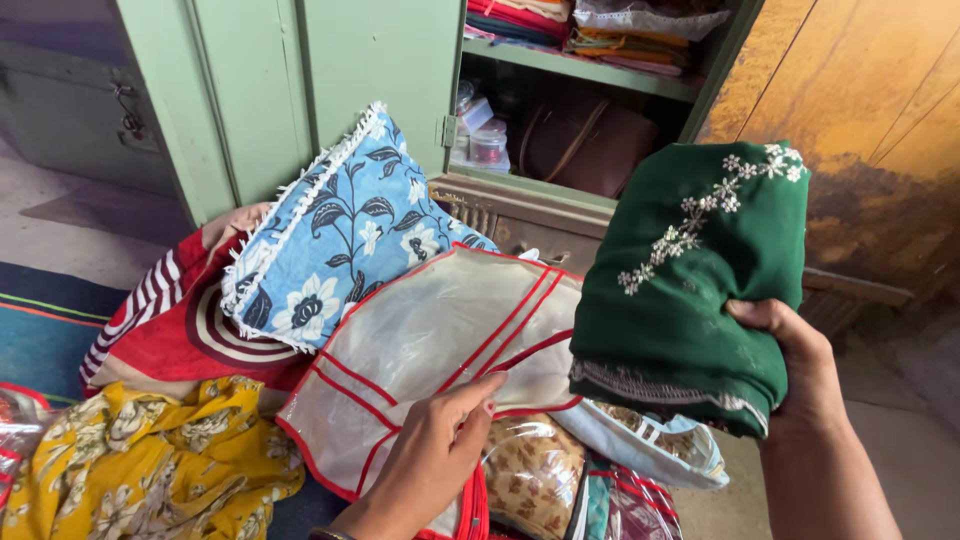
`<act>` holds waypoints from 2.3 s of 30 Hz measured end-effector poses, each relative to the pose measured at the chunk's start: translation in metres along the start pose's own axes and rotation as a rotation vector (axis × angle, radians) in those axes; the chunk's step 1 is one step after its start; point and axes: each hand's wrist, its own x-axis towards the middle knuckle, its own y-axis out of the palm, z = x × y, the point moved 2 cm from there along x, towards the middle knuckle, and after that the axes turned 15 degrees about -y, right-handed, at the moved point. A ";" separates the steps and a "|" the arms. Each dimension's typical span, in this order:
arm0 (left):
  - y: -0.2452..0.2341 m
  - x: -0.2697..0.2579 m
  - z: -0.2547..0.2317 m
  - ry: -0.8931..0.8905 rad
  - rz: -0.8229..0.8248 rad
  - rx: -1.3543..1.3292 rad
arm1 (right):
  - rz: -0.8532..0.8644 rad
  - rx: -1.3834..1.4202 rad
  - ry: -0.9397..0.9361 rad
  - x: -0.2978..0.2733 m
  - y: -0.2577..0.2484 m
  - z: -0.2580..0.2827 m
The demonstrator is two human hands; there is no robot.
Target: The person is sitting on the floor and packing various folded clothes into clear plastic bags with red trim. They handle multiple garments, including a green embroidered piece and a pink floral piece, folding them and placing them into the bags.
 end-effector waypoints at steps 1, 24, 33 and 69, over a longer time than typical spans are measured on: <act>-0.001 0.001 0.000 0.069 -0.027 -0.057 | 0.025 0.006 0.009 -0.002 -0.002 -0.001; -0.042 -0.016 -0.063 0.648 -0.211 0.406 | 0.403 -0.337 0.431 -0.031 0.045 -0.056; -0.014 -0.042 -0.082 0.863 -0.001 0.437 | 0.493 -0.154 0.318 0.032 -0.030 -0.179; -0.020 -0.030 -0.042 0.623 -0.032 0.121 | 0.072 -0.400 0.183 0.003 0.010 -0.120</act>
